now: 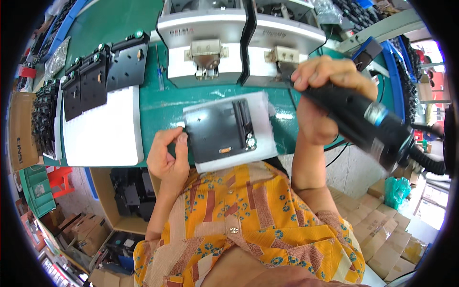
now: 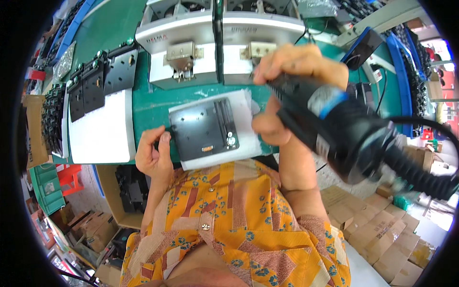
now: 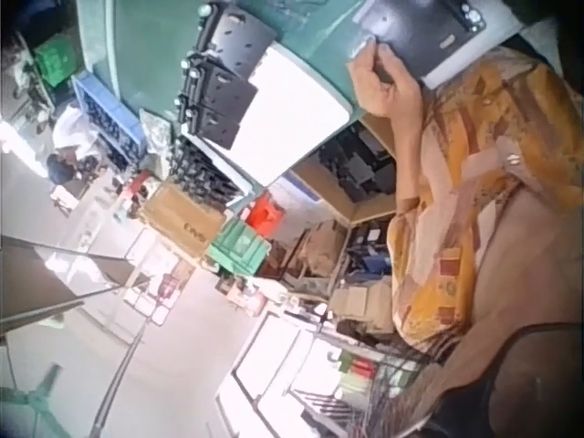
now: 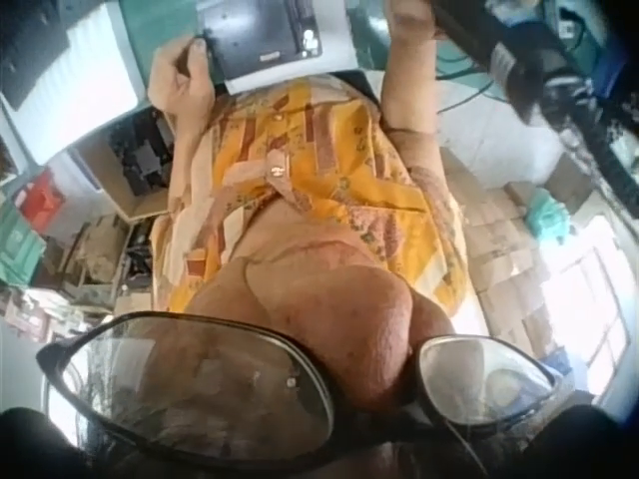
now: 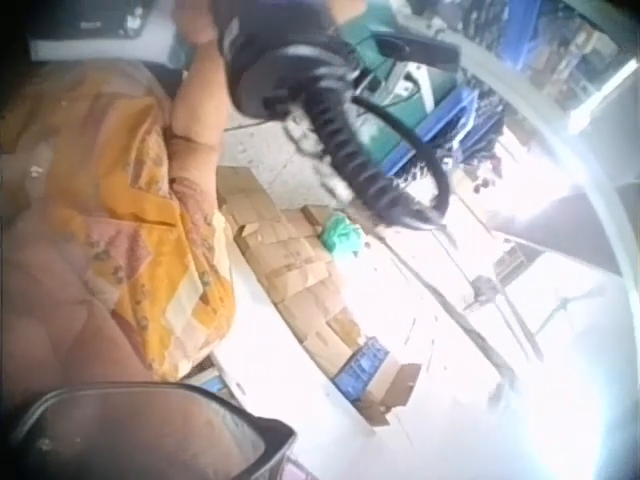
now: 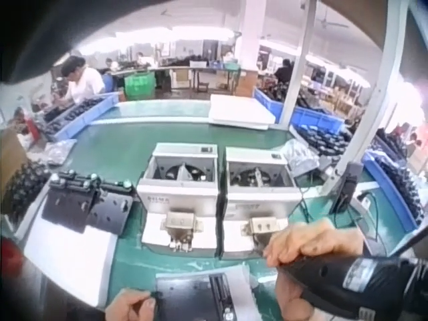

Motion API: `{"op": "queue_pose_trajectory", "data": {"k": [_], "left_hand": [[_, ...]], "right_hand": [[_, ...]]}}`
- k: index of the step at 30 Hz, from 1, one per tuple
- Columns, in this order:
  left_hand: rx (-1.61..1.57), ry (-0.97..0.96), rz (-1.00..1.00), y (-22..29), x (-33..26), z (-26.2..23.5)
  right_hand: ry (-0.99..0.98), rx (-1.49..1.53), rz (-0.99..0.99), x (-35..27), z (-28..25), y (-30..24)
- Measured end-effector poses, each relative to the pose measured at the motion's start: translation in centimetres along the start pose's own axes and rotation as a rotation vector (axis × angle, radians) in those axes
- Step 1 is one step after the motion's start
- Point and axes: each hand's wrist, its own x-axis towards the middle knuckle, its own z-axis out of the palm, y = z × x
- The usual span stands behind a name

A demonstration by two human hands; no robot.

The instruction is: The person assembles plastic housing components for an electronic device by securing them together with screws using an electric screwdriver.

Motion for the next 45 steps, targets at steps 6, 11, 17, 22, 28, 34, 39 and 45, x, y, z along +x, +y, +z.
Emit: {"op": "queue_pose_trajectory", "data": {"k": [6,11,17,22,28,34,39,45], "left_hand": [[-0.051,-0.023,0.011,-0.4,0.0,-0.1],[-0.046,-0.022,0.025,-0.3,0.2,0.2],[-0.049,-0.021,0.033,-0.3,0.5,0.2],[-0.078,-0.035,0.004,-0.3,0.7,0.0],[-0.047,-0.089,0.021,0.4,1.3,-0.3],[-0.055,-0.231,-0.011,0.1,2.3,-0.9],[-0.033,-0.346,0.058,-0.1,4.5,-1.1],[-0.124,-0.424,-0.091,-0.4,4.6,-1.6]], "right_hand": [[0.026,-0.021,-0.075,0.0,0.4,0.1],[0.123,-0.096,0.142,0.8,1.1,-0.1],[0.148,-0.007,0.092,0.6,0.8,0.0],[0.104,0.131,-0.051,0.1,0.4,0.0],[0.069,0.064,0.024,0.2,0.4,0.4],[0.231,0.119,0.303,0.8,1.2,-1.0],[0.117,-0.023,0.18,0.9,0.5,-2.4],[0.102,-0.055,0.128,1.2,0.0,-2.6]]}}
